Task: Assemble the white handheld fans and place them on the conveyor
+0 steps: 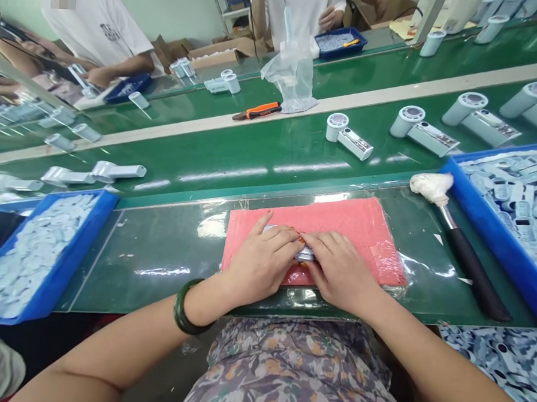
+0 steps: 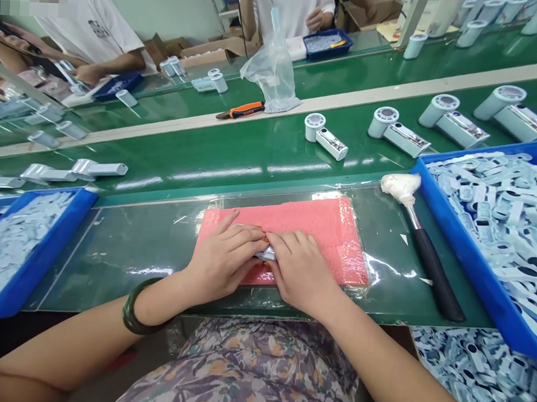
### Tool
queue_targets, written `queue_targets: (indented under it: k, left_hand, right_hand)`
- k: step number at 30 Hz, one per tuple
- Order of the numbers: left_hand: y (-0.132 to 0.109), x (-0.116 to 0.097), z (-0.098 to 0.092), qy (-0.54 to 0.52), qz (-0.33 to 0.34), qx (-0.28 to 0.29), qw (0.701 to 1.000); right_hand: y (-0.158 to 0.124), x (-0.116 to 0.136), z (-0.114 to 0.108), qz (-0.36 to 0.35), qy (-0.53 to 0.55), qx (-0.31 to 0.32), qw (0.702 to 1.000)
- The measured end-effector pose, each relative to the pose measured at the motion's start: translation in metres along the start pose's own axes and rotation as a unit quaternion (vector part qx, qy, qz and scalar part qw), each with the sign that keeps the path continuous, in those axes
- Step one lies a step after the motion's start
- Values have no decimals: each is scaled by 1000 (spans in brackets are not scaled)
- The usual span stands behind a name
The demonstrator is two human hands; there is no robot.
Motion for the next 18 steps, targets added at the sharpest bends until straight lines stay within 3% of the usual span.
queue_targets:
  k: [5,8,10,13,16,18]
  left_hand:
    - [9,3,-3,29,32,30,999]
    - [22,28,-12,99,88,24,991]
    - [40,66,-16,136,112,12,984]
    - [81,142,-19,188,111,-52,974]
    - [120,210,-10,203,58,-87,974]
    - [136,240,2,179,22,-88,980]
  right_hand:
    - [-2,-3,-4,35,64,-14,997]
    - [-12,-9,-28,48,62,-61,995]
    - [-22,-24,-54,81,16,-107,991]
    - [-46,-61,-105,173,-82,-178,965]
    - [-70,-103,-154,272,-185,-236,915]
    - [-80,-129,-178,344,-240,-245,874]
Point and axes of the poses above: each hand's wrist, its own y-axis towards the middle knuckle, its own z-axis out of the palm, x = y × z, the point moved 5 cm from there along y, towards the middle knuckle, and after that the axes turned 6 degrees about y, right-handed, at the moved point
